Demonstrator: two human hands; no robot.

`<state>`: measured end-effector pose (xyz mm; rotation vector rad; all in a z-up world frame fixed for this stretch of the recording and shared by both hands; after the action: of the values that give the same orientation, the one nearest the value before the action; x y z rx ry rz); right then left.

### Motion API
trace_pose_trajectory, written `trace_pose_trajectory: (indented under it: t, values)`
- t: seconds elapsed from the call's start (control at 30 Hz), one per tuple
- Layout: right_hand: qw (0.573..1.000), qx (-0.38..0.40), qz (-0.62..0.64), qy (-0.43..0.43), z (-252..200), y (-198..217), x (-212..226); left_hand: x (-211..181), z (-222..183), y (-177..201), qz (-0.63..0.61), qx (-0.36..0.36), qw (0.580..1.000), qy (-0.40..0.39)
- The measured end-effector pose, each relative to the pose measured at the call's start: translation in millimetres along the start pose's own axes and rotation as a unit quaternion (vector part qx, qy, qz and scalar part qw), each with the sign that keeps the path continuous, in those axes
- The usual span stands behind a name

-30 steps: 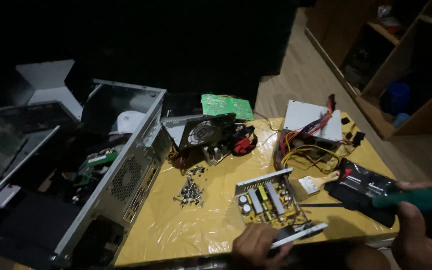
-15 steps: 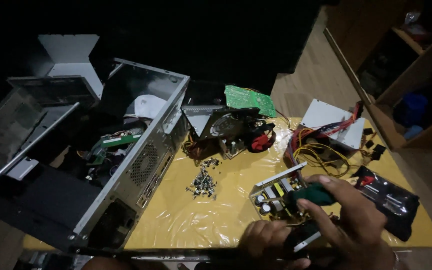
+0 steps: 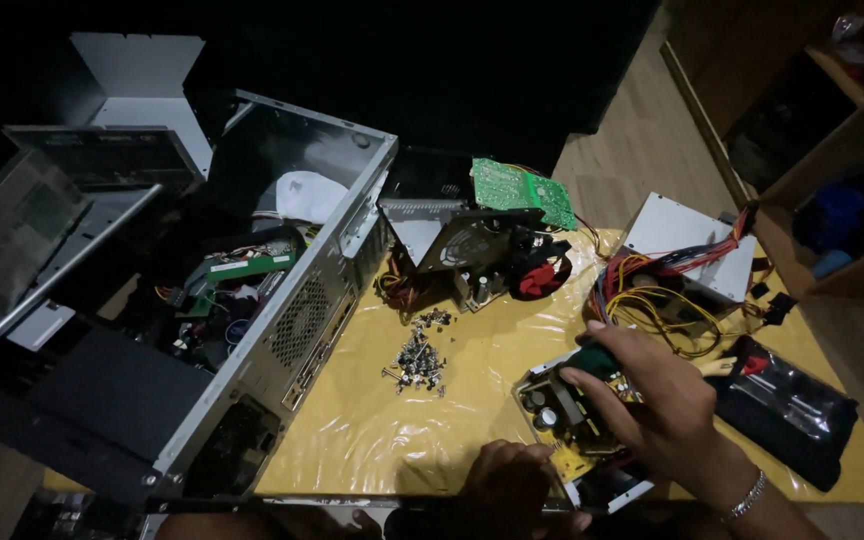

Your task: Disassembling a computer power supply unit to access and manipulate internal components using a screwdriver.

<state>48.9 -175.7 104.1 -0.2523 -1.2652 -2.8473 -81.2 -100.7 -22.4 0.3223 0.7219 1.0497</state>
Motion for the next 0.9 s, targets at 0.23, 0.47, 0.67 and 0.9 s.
trace_pose_trajectory:
  t: [0.23, 0.47, 0.67, 0.9]
  values:
    - [1.0, 0.006, -0.009, 0.013, -3, -9, -11, -4, 6, 7, 0.067, -0.004, 0.997, -0.025]
    - [0.999, 0.031, -0.001, 0.011, 3, -10, -13, 2, -5, -11, 0.003, -0.009, 0.999, 0.031]
    - [0.997, 0.051, 0.044, 0.043, 10, -12, -20, 4, -10, -18, -0.003, 0.026, 1.0, -0.011]
    - [0.998, 0.002, -0.046, 0.03, 11, -6, 3, 22, -47, -62, 0.045, 0.062, 0.997, -0.018]
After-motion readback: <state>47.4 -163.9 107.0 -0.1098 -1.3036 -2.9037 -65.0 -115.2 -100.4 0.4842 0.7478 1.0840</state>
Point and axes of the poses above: each hand's wrist, its own z-axis towards the middle knuckle, its own y-axis out of the back of the hand, x = y × z, the point moved 5 cm from there along z, towards the middle knuckle, and after that the axes turned 7 degrees about x, right-handed, at the moved point
